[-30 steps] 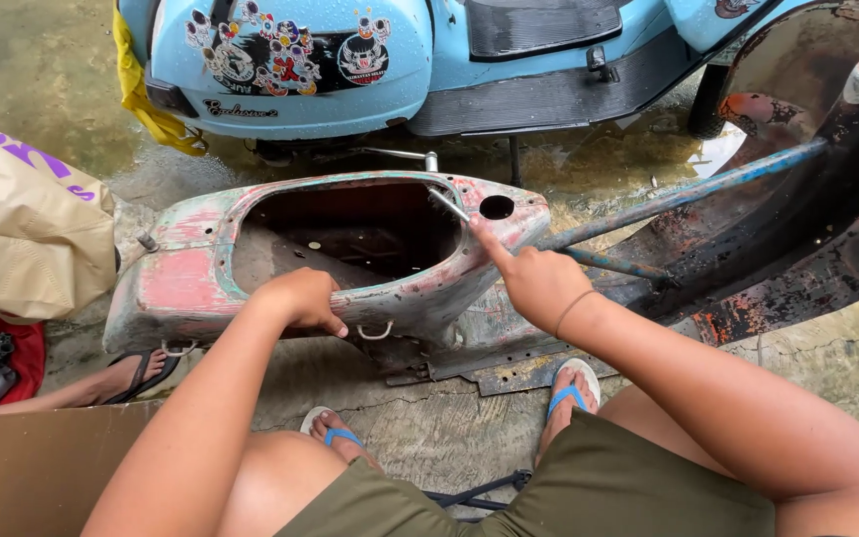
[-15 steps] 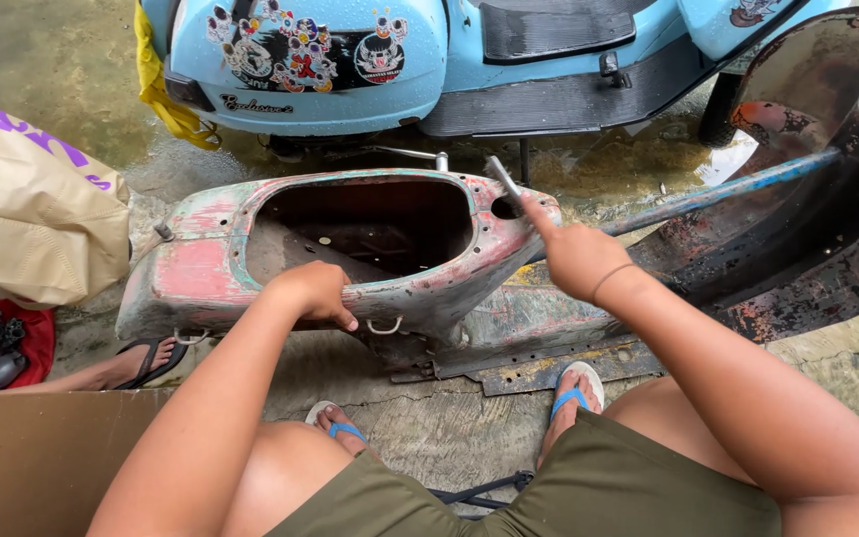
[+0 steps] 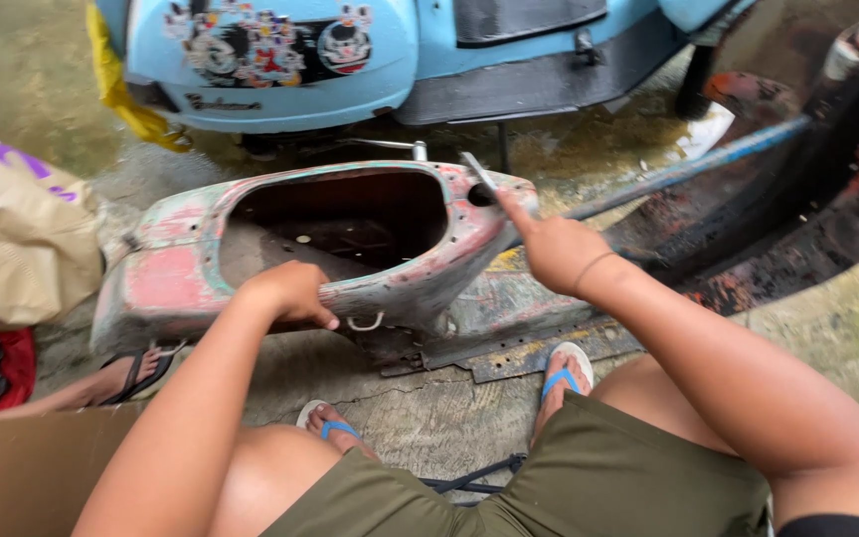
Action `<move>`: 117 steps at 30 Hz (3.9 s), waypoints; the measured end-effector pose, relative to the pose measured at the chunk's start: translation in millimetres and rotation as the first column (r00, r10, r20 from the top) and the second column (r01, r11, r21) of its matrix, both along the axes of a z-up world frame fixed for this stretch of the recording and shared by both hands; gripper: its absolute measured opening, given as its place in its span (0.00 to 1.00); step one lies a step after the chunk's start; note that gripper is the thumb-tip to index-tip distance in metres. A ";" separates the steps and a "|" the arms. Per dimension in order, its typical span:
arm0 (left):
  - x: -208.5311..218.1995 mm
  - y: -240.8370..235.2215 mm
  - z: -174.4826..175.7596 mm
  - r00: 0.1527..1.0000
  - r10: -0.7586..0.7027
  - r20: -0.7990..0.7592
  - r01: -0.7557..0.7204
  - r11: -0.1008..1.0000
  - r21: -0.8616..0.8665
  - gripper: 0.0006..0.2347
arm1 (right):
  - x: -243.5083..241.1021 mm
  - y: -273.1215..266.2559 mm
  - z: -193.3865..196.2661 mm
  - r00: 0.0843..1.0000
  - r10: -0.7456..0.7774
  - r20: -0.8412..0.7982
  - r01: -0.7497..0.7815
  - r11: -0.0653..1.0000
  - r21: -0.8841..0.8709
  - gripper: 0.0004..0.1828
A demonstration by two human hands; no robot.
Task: The person scrubs the exterior surface of a disassembled scooter body panel using a wire brush. They hold the panel steady with one hand while brushing with the other, focusing on removing rust and old paint.
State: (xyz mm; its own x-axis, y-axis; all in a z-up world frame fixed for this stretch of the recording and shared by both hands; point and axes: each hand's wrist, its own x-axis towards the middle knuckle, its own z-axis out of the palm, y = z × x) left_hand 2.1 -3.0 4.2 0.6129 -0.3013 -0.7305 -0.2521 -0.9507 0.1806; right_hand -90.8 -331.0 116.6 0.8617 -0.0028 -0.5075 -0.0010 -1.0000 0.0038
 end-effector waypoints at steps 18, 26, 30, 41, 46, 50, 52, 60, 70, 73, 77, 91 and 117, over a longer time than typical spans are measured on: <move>1.0 -2.1 -6.0 0.999 0.038 -0.012 -0.037 0.995 0.091 0.28 | -4.3 -5.5 -43.4 0.990 0.116 0.084 -0.121 0.991 0.051 0.40; 2.9 -0.6 -10.8 0.999 0.042 -0.007 -0.042 0.996 0.074 0.29 | 7.5 -12.7 -50.5 0.987 0.102 0.121 -0.104 0.995 0.009 0.41; -2.3 -3.7 1.2 0.999 0.045 -0.010 -0.044 0.997 0.064 0.28 | 23.7 -35.9 -68.6 0.990 0.009 0.141 -0.005 1.000 -0.024 0.43; 0.6 -1.6 -3.7 0.999 0.032 0.000 -0.032 0.998 0.056 0.28 | 8.2 -13.0 -27.0 0.997 0.061 0.043 -0.061 0.998 -0.004 0.41; 5.9 4.4 -20.7 1.000 0.015 0.014 -0.015 0.999 0.040 0.28 | 7.7 -15.8 -35.4 0.996 0.042 0.079 -0.039 0.998 -0.041 0.39; 8.1 7.7 -32.4 1.000 0.008 0.021 -0.008 0.999 0.032 0.30 | -3.4 -1.4 -25.1 0.996 0.082 0.029 -0.082 0.997 -0.013 0.37; 8.0 6.0 -30.0 1.000 0.010 0.023 -0.010 1.000 0.029 0.30 | -0.1 -3.2 -24.6 0.996 0.082 0.027 -0.082 0.997 -0.006 0.37; 5.4 5.7 -28.8 0.999 0.018 0.045 -0.018 1.000 -0.010 0.30 | 7.7 -12.1 -48.8 0.997 0.018 0.073 -0.016 0.999 -0.034 0.40; 6.1 11.0 -37.7 0.995 0.003 0.101 -0.003 1.000 0.000 0.28 | -3.3 -2.4 -35.4 0.996 -0.018 0.083 0.017 1.000 0.010 0.40; 3.7 6.6 -35.7 0.996 0.004 0.094 -0.004 1.000 0.002 0.29 | 5.0 -12.8 -40.0 0.986 -0.113 0.120 0.111 0.994 0.018 0.42; 6.1 4.4 -27.4 0.997 0.007 0.080 -0.009 1.000 0.021 0.30 | -14.2 2.4 -22.1 0.993 -0.079 0.089 0.076 0.996 0.042 0.41; 7.1 5.1 -21.4 0.998 0.028 0.052 -0.028 1.000 0.012 0.31 | -11.0 15.5 -40.9 0.993 0.068 0.092 -0.067 0.998 -0.014 0.43; 1.9 -4.2 -2.3 0.995 -0.100 0.000 0.100 0.990 0.095 0.22 | 3.4 19.8 -46.1 0.997 0.078 0.018 -0.079 0.996 0.045 0.50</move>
State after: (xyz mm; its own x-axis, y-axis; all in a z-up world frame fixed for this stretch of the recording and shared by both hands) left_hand 4.0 -7.2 1.9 0.5868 -0.2908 -0.7557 -0.3476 -0.9334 0.0893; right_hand -87.5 -311.2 70.5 0.8662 0.0881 -0.4918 0.0780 -0.9961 -0.0412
